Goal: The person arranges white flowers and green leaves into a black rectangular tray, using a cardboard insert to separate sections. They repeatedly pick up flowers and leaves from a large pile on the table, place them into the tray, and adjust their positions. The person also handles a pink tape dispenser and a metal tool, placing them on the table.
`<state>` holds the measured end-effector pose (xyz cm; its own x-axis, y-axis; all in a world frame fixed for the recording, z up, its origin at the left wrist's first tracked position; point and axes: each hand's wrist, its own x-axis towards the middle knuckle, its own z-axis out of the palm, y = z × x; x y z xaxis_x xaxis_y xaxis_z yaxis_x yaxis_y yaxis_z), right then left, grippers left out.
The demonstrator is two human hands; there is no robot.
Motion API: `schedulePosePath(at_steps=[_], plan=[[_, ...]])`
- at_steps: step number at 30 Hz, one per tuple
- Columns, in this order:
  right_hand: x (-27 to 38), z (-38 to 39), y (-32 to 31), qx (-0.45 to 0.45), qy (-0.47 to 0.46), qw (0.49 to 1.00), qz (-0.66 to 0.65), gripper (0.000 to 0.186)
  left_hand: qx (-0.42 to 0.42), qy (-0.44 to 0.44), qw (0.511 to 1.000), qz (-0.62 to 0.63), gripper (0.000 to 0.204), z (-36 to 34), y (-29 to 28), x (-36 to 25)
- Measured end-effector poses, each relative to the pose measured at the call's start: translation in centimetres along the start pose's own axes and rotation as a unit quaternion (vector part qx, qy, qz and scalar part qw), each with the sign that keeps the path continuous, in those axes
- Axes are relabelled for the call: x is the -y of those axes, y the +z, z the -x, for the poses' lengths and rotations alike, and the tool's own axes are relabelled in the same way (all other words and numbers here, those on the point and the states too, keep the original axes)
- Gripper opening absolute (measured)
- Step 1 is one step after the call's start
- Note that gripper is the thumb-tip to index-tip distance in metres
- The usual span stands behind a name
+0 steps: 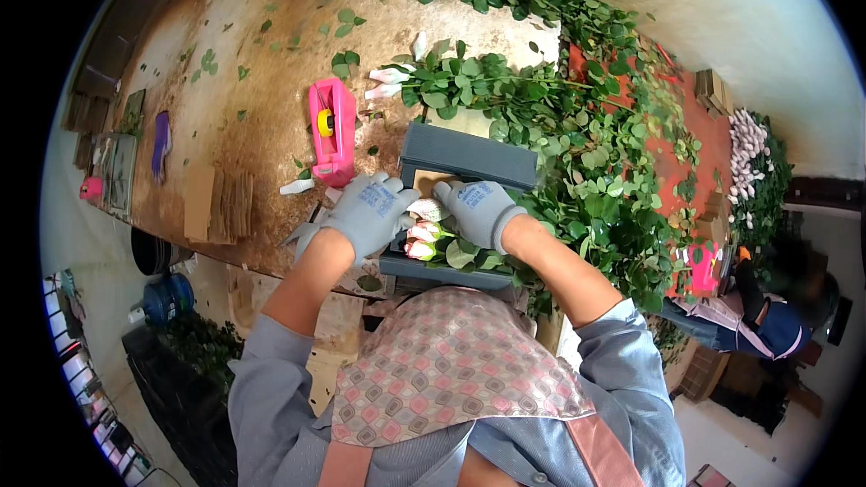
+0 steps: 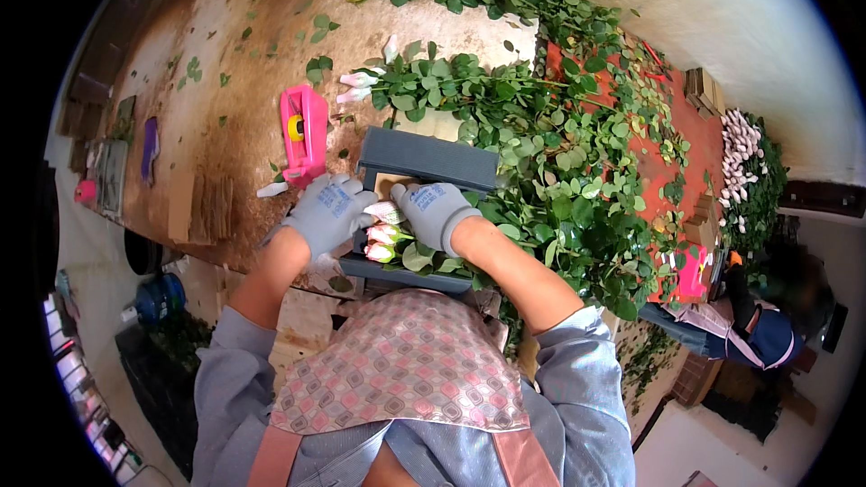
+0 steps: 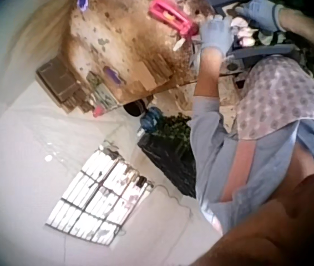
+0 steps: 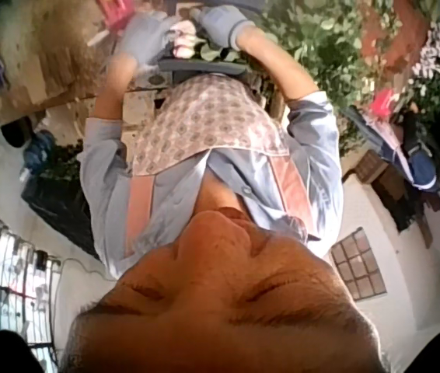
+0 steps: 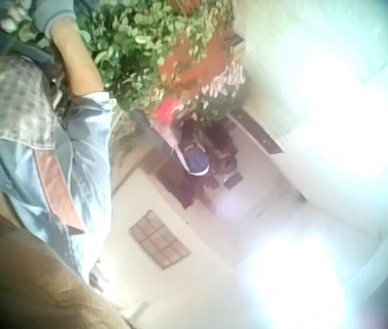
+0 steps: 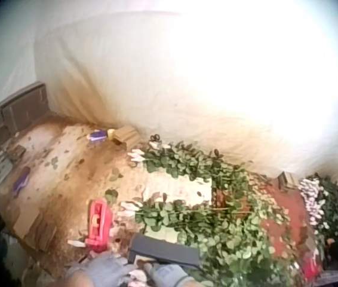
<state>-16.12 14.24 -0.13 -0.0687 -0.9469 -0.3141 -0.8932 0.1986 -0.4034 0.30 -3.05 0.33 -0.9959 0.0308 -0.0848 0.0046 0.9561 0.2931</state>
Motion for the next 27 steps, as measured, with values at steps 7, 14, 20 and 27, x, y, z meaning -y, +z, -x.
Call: schedulePosePath(at_steps=[7, 14, 20, 27], plan=[[0.3, -0.6, -0.7, 0.034, 0.029, 0.999, 0.014, 0.025, 0.031, 0.044, 0.992, -0.116, 0.007, -0.7, -0.7, 1.4], [1.1, -0.4, -1.0, 0.064, 0.018, 0.996, 0.062, 0.023, 0.087, -0.202, 0.961, -0.165, 0.013, 4.2, -4.4, 4.9], [1.4, -0.4, 0.1, 0.024, 0.004, 0.998, 0.06, 0.016, -0.052, 0.005, 0.996, 0.076, 0.033, 4.9, -2.4, -3.8], [1.2, -0.2, -0.5, 0.013, 0.021, 0.999, 0.022, 0.026, -0.199, -0.067, 0.972, 0.103, 0.027, 2.0, 3.0, -7.8]])
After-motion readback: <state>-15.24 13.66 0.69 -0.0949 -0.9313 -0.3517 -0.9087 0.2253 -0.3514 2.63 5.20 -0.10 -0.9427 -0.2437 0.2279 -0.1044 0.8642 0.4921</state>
